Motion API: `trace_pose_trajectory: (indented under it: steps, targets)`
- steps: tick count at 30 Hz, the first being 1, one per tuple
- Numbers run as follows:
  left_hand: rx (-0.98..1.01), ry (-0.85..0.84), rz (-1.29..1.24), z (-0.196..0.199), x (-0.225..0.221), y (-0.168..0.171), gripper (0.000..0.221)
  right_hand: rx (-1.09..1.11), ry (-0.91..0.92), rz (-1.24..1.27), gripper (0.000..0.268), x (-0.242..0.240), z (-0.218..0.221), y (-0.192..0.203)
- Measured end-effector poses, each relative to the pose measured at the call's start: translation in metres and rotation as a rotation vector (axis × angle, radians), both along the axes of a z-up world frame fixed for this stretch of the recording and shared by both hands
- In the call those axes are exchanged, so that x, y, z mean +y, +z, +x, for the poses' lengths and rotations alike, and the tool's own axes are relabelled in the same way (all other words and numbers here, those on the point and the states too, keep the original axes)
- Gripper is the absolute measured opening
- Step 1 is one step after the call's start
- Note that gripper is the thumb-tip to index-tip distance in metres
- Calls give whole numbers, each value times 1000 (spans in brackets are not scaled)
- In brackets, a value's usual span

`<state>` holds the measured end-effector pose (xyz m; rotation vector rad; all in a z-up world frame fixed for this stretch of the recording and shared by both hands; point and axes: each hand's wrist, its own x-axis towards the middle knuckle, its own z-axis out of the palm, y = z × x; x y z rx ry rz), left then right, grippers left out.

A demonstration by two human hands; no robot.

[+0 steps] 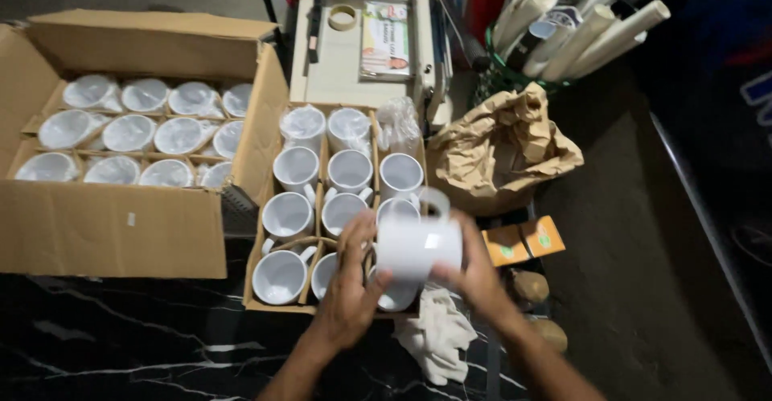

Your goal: Cleaning and preparing white ceramic mugs for printing by wiping them with a cloth and organizing them.

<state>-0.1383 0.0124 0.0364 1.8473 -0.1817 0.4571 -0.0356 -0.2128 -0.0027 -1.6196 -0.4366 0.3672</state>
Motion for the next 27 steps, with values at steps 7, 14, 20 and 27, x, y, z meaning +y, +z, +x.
trace_pose_trajectory:
  steps: [7, 14, 20, 27]
  targets:
    - [216, 295, 410, -11, 59, -18, 64, -708, -372, -306, 82, 70, 157, 38]
    - [158, 453, 672, -28, 90, -54, 64, -727, -224, -777, 81, 107, 186, 28]
    - [133, 472, 619, -27, 92, -55, 58, -785, -97, -1087, 87, 126, 185, 33]
    - [100, 460, 591, -28, 97, -56, 57, -767, 138, -1356, 93, 143, 215, 13]
